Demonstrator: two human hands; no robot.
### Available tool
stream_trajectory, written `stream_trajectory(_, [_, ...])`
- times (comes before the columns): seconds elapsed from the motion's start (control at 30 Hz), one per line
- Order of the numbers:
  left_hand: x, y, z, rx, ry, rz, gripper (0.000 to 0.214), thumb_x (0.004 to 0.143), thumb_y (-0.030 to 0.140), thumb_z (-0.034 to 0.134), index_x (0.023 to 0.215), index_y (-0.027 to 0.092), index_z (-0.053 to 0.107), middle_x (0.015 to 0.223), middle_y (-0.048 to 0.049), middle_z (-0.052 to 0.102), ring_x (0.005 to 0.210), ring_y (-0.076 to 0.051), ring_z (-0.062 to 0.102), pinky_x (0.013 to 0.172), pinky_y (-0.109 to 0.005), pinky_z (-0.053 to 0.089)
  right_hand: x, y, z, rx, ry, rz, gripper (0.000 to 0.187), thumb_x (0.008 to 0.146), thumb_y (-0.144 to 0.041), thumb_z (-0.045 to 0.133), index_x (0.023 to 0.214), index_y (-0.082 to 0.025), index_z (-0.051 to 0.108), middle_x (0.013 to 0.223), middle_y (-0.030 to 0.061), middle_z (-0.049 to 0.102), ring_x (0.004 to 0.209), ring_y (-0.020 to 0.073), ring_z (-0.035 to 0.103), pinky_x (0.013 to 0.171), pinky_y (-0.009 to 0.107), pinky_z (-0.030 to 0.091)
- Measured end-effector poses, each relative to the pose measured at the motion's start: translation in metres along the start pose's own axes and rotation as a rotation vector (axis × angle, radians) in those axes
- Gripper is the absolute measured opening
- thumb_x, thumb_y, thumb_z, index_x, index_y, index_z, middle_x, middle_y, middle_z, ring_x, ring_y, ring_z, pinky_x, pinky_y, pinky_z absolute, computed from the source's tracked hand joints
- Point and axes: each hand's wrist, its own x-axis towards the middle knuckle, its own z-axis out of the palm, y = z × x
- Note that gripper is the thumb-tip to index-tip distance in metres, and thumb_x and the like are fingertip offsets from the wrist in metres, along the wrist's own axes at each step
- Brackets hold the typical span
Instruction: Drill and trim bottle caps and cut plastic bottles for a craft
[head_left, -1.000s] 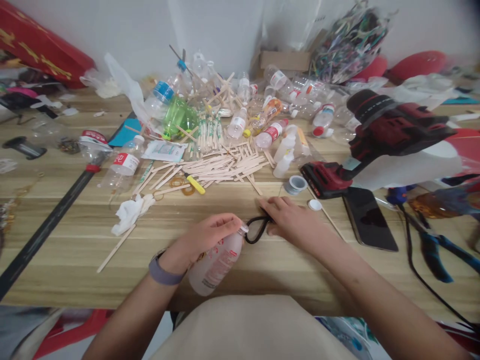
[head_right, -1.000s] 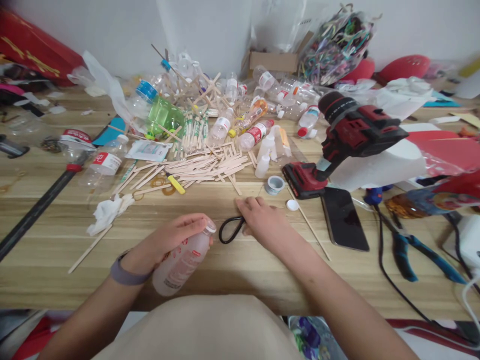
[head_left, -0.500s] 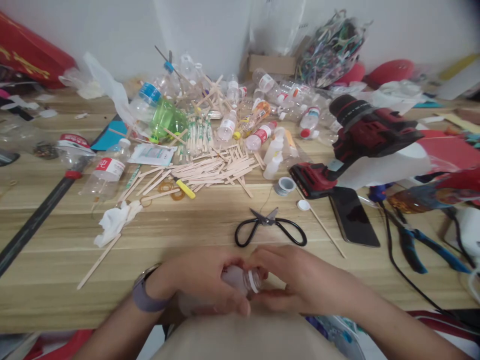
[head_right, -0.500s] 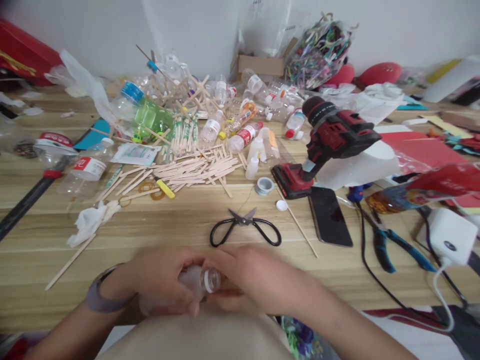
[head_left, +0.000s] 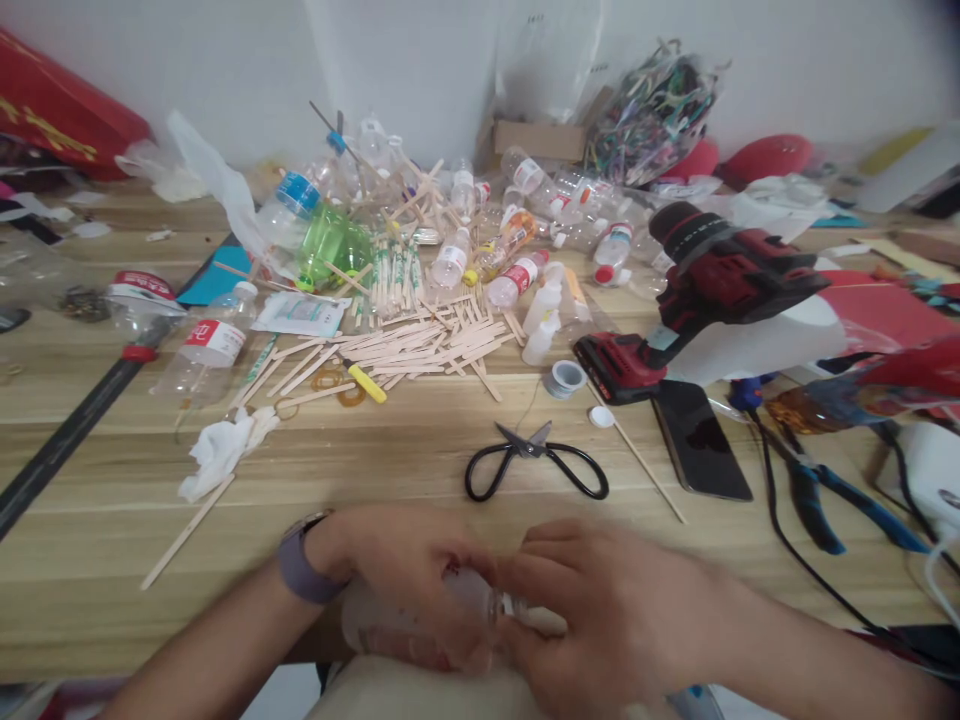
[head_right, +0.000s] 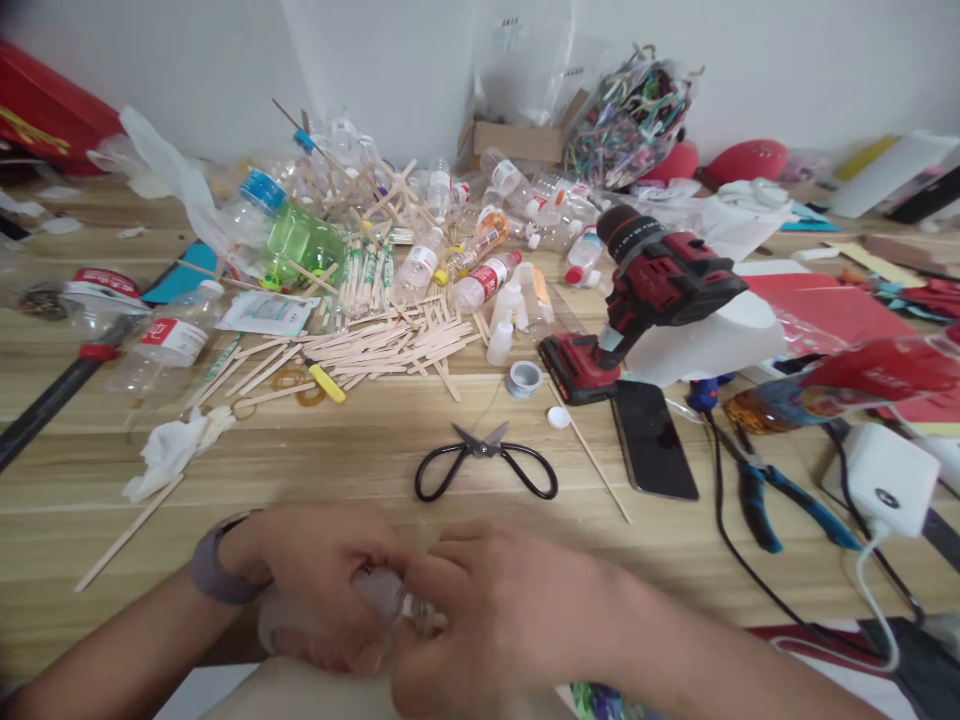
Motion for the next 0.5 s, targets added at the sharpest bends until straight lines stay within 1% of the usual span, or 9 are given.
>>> stream_trajectory(0.03, [0.001,0.0,-0.002,0.076,-0.082,-0.011,0.019,0.071,0.024,0.073,0.089,0.026,0.079,0.067,0.0035,0.07,0.06,-0.017,0.06,0.058,-0.026,0.046,0.0,-0.001,0.0,0.004,-0.002,-0.021,0.018,0.088,-0.018,0.05,0.077,-0.018,0.064,0.061,-0.0017,0.062,0.056,0.0134,0.056,0.054,0.028,0.04])
stream_trajectory(0.1, [0.004,-0.002,-0.006,0.154,-0.119,-0.02,0.024,0.074,0.027,0.071,0.096,0.024,0.078,0.072,0.0025,0.071,0.064,-0.018,0.061,0.062,-0.026,0.048,0.002,-0.002,-0.001,0.004,-0.013,-0.062,0.021,0.089,-0.017,0.048,0.076,-0.018,0.064,0.062,-0.0007,0.062,0.056,0.0133,0.055,0.054,0.028,0.041])
stream_trajectory(0.17, [0.008,-0.006,-0.012,0.217,-0.191,-0.037,0.028,0.071,0.029,0.073,0.098,0.022,0.077,0.074,0.0035,0.071,0.065,-0.016,0.06,0.062,-0.024,0.048,0.005,-0.003,-0.004,-0.005,-0.006,-0.136,0.026,0.093,-0.017,0.045,0.075,-0.017,0.064,0.061,0.0,0.061,0.055,0.0137,0.051,0.052,0.029,0.039])
stream_trajectory(0.2, [0.01,-0.007,-0.015,0.241,-0.253,-0.048,0.03,0.069,0.031,0.075,0.097,0.021,0.077,0.074,0.0045,0.07,0.065,-0.014,0.059,0.06,-0.022,0.048,0.007,-0.003,-0.007,-0.014,0.004,-0.184,0.029,0.094,-0.017,0.043,0.074,-0.017,0.064,0.062,0.0003,0.061,0.054,0.0139,0.049,0.051,0.029,0.038])
stream_trajectory(0.27, [0.015,-0.01,-0.019,0.236,-0.332,-0.047,0.03,0.066,0.037,0.076,0.091,0.02,0.076,0.069,0.0058,0.067,0.06,-0.012,0.057,0.055,-0.018,0.046,0.01,-0.003,-0.012,-0.032,0.013,-0.264,0.033,0.098,-0.017,0.04,0.074,-0.016,0.063,0.063,0.0005,0.06,0.053,0.0142,0.045,0.051,0.03,0.037])
stream_trajectory(0.3, [0.017,-0.01,-0.021,0.21,-0.355,-0.037,0.03,0.066,0.041,0.076,0.088,0.02,0.076,0.067,0.0059,0.065,0.058,-0.011,0.055,0.052,-0.018,0.045,0.012,-0.003,-0.014,-0.041,0.001,-0.293,0.033,0.099,-0.017,0.04,0.076,-0.015,0.064,0.065,0.0007,0.06,0.053,0.0143,0.044,0.052,0.03,0.037])
stream_trajectory(0.37, [0.019,-0.01,-0.023,0.143,-0.376,-0.013,0.034,0.067,0.05,0.076,0.081,0.019,0.075,0.063,0.0056,0.064,0.055,-0.011,0.054,0.05,-0.018,0.046,0.014,-0.002,-0.018,-0.055,-0.067,-0.312,0.029,0.099,-0.019,0.043,0.081,-0.013,0.064,0.069,0.0018,0.063,0.057,0.015,0.046,0.056,0.03,0.04])
stream_trajectory(0.47, [0.018,-0.007,-0.021,0.105,-0.414,-0.012,0.036,0.067,0.053,0.076,0.076,0.019,0.074,0.062,0.0055,0.064,0.055,-0.012,0.056,0.052,-0.018,0.049,0.015,0.001,-0.021,-0.071,-0.162,-0.349,0.022,0.097,-0.022,0.049,0.088,-0.01,0.065,0.071,0.0024,0.064,0.057,0.0154,0.045,0.057,0.029,0.042])
stream_trajectory(0.5, [0.016,-0.006,-0.019,0.152,-0.348,-0.009,0.033,0.067,0.051,0.075,0.074,0.019,0.074,0.06,0.0059,0.064,0.053,-0.011,0.056,0.051,-0.018,0.05,0.015,0.002,-0.02,-0.072,-0.181,-0.361,0.021,0.097,-0.023,0.05,0.088,-0.011,0.065,0.07,0.002,0.063,0.055,0.0149,0.044,0.055,0.029,0.041])
